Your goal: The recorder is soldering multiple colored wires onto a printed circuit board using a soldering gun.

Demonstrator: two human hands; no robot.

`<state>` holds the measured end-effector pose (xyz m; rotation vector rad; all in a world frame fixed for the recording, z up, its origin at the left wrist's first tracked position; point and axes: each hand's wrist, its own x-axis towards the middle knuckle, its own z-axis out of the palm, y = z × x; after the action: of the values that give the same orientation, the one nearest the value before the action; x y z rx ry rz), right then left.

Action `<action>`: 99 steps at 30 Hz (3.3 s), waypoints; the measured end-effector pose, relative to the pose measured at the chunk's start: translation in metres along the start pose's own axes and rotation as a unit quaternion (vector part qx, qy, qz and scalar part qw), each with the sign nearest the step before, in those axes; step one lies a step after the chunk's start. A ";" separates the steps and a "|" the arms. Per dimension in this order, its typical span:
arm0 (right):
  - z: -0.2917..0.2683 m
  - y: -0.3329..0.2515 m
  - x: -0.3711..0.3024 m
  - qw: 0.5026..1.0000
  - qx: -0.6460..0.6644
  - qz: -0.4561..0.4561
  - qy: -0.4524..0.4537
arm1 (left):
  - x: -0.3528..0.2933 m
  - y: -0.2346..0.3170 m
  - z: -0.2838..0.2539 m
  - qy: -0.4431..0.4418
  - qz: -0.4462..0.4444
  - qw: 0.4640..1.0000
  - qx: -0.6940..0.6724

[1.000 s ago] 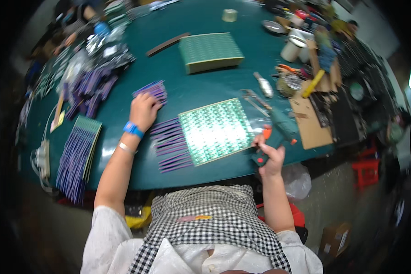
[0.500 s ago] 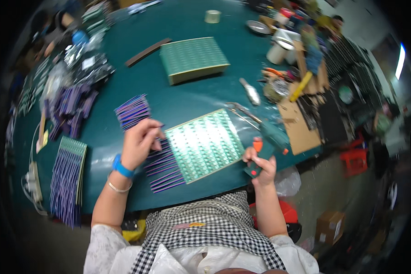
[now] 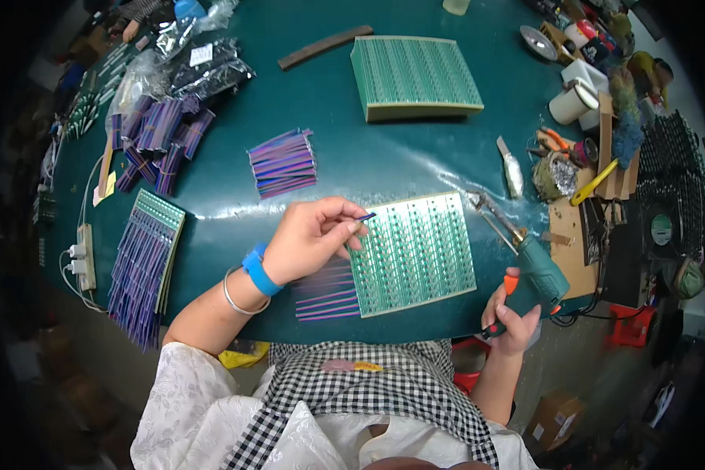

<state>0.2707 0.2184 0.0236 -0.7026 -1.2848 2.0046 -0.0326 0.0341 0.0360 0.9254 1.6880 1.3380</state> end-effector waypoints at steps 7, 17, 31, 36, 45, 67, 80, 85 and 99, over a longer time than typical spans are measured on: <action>0.012 -0.029 -0.017 0.970 -0.233 0.022 0.061 | 0.008 -0.028 0.005 0.087 0.211 0.928 0.294; 0.036 0.005 -0.003 0.971 -0.173 0.082 -0.141 | 0.024 -0.049 0.000 0.096 0.229 0.914 0.320; 0.038 0.038 -0.010 0.974 -0.110 0.154 -0.127 | 0.022 -0.054 0.000 0.085 0.212 0.919 0.322; 0.042 0.037 -0.004 0.976 -0.087 0.154 -0.126 | 0.021 -0.054 0.000 0.077 0.207 0.916 0.336; 0.040 0.039 -0.007 0.973 -0.112 0.160 -0.125 | 0.020 -0.050 0.000 0.054 0.203 0.907 0.365; 0.045 0.033 -0.005 0.974 -0.095 0.177 -0.104 | 0.020 -0.052 0.000 0.057 0.231 0.889 0.392; 0.042 0.035 -0.006 0.970 -0.105 0.182 -0.123 | 0.023 -0.057 -0.002 0.070 0.222 0.913 0.334; 0.041 0.037 -0.006 0.968 -0.116 0.190 -0.115 | 0.023 -0.058 -0.002 0.076 0.221 0.917 0.323; 0.046 0.032 -0.007 0.974 -0.099 0.188 -0.076 | 0.021 -0.057 -0.002 0.065 0.226 0.904 0.358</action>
<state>0.2343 0.1768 0.0125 -0.9614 -1.5517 2.2870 -0.0475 0.0422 -0.0222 1.7659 2.2149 1.0586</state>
